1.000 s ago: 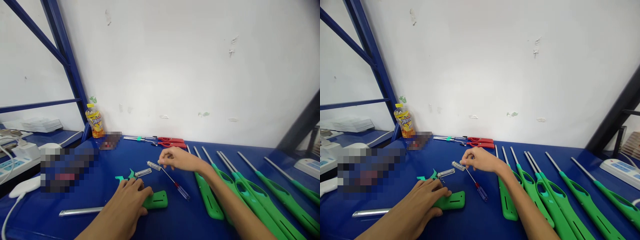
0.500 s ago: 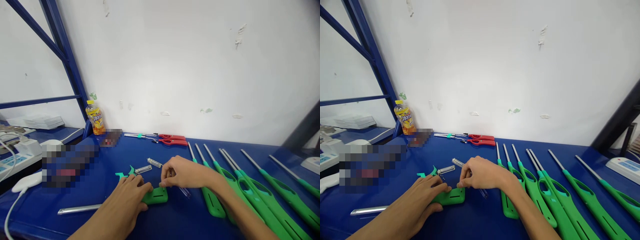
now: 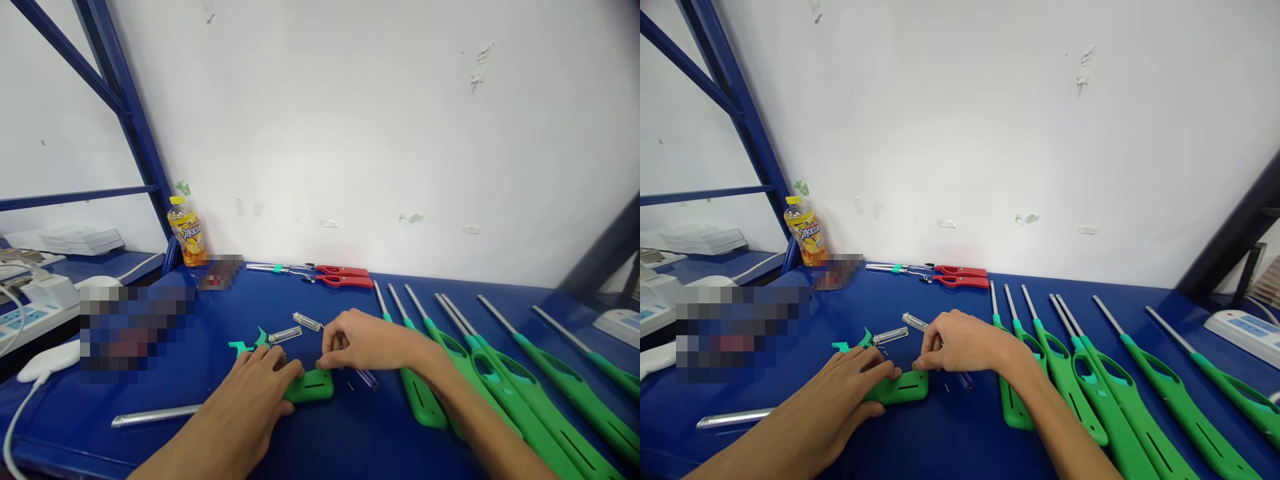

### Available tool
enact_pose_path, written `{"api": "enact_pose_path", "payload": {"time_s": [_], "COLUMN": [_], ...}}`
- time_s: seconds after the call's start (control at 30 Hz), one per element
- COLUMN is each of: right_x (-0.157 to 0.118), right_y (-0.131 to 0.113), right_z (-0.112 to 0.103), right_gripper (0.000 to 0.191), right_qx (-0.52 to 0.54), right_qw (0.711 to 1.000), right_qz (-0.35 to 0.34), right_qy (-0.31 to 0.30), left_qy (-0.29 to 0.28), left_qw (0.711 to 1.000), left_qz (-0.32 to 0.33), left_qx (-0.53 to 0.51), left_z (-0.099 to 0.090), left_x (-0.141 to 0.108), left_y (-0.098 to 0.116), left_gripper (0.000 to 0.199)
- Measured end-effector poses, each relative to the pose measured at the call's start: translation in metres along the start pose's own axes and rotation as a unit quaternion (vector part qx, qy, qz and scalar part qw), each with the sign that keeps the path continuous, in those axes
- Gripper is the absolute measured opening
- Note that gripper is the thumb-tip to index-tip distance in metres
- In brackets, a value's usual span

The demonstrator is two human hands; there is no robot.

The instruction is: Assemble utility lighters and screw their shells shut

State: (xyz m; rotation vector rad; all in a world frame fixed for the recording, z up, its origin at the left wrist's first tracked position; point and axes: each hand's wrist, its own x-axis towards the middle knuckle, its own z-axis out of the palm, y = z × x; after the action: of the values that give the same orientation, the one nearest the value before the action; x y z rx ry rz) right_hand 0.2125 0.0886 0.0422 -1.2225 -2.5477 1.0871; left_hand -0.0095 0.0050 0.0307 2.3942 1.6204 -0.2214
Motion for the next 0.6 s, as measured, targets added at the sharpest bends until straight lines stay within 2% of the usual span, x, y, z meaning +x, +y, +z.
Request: {"api": "enact_pose_path", "payload": {"time_s": [0.2,0.47,0.6], "right_x": [-0.012,-0.007,-0.008], "right_y": [0.006,0.02,0.021], "right_z": [-0.012,-0.013,-0.014], "right_gripper": [0.016,0.031,0.023], "right_qx": [-0.004,-0.05,-0.052], "right_qw": [0.998,0.996,0.995], "right_qz": [0.021,0.065,0.073], "right_qy": [-0.06,-0.042,-0.046], "left_qy": [-0.013,-0.002,-0.004], "left_qw": [1.0,1.0,1.0], "left_qz": [-0.015,-0.008,-0.007], "left_qx": [-0.002,-0.004,0.002], "left_z": [-0.004,0.002,0.002], "left_x": [0.0,0.001,0.0], "left_y": [0.006,0.0,-0.001], "left_gripper": [0.041,0.041,0.04]}}
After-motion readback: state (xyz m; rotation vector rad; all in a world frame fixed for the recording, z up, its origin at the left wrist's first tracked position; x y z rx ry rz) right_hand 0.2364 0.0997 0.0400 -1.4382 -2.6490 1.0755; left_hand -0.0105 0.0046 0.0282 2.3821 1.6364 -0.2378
